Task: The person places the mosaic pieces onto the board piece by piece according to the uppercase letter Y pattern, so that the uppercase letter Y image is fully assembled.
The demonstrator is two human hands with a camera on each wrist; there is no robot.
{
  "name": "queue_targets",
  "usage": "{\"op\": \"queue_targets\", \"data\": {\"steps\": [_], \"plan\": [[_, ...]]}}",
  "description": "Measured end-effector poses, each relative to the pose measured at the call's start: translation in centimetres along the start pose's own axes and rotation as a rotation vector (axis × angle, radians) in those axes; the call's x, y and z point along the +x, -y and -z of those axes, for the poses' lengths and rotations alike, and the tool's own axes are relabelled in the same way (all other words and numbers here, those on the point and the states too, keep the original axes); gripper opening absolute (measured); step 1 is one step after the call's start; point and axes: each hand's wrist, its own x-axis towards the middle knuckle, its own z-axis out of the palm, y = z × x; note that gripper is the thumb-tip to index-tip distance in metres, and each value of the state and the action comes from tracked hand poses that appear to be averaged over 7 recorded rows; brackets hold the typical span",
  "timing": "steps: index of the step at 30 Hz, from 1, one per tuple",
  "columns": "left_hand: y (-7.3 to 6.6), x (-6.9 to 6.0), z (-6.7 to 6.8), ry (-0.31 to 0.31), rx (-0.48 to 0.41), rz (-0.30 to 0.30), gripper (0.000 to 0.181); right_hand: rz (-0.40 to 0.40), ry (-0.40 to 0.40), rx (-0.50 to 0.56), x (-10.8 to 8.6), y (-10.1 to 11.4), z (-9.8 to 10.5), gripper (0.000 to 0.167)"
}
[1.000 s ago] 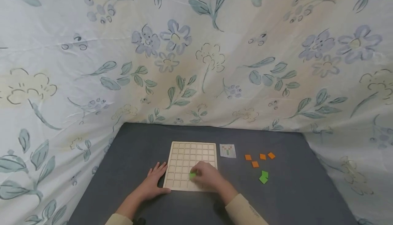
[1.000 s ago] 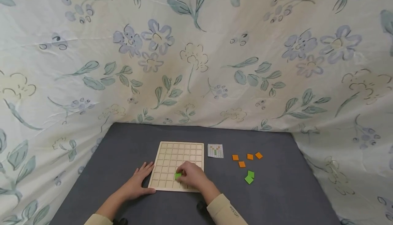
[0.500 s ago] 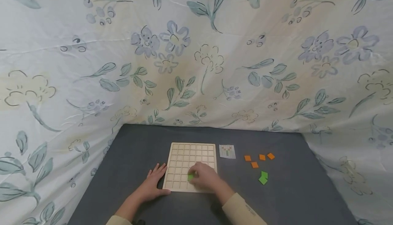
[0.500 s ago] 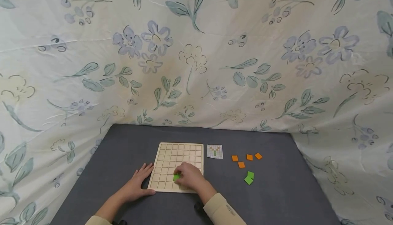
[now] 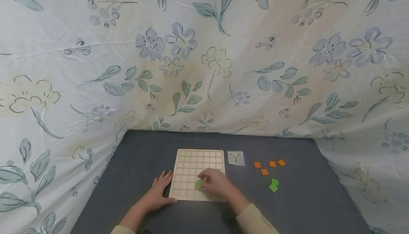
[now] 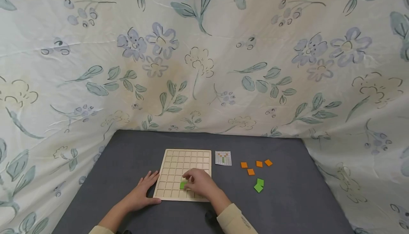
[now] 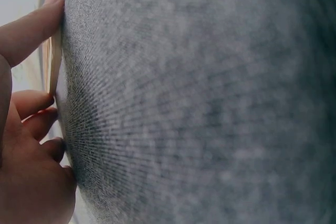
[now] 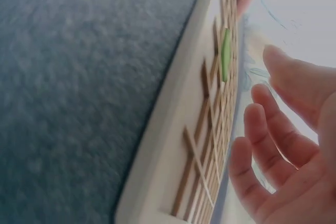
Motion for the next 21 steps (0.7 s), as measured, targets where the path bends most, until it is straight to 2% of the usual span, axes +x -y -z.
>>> {"op": "queue_targets", "data": {"steps": [7,16,21], "plan": [[0.1,-0.1,0.2,0.004,0.008,-0.004,0.106,0.002,-0.063,0.021,-0.7,0.0,0.9,0.025],[0.4,0.1,0.0,0.022,0.019,0.001,0.107,-0.067,-0.153,0.072,-2.5,-0.8,2.8,0.024],[0.4,0.3,0.0,0.019,0.025,0.014,0.107,-0.055,-0.229,0.039,-3.4,-1.3,3.5,0.022]]}}
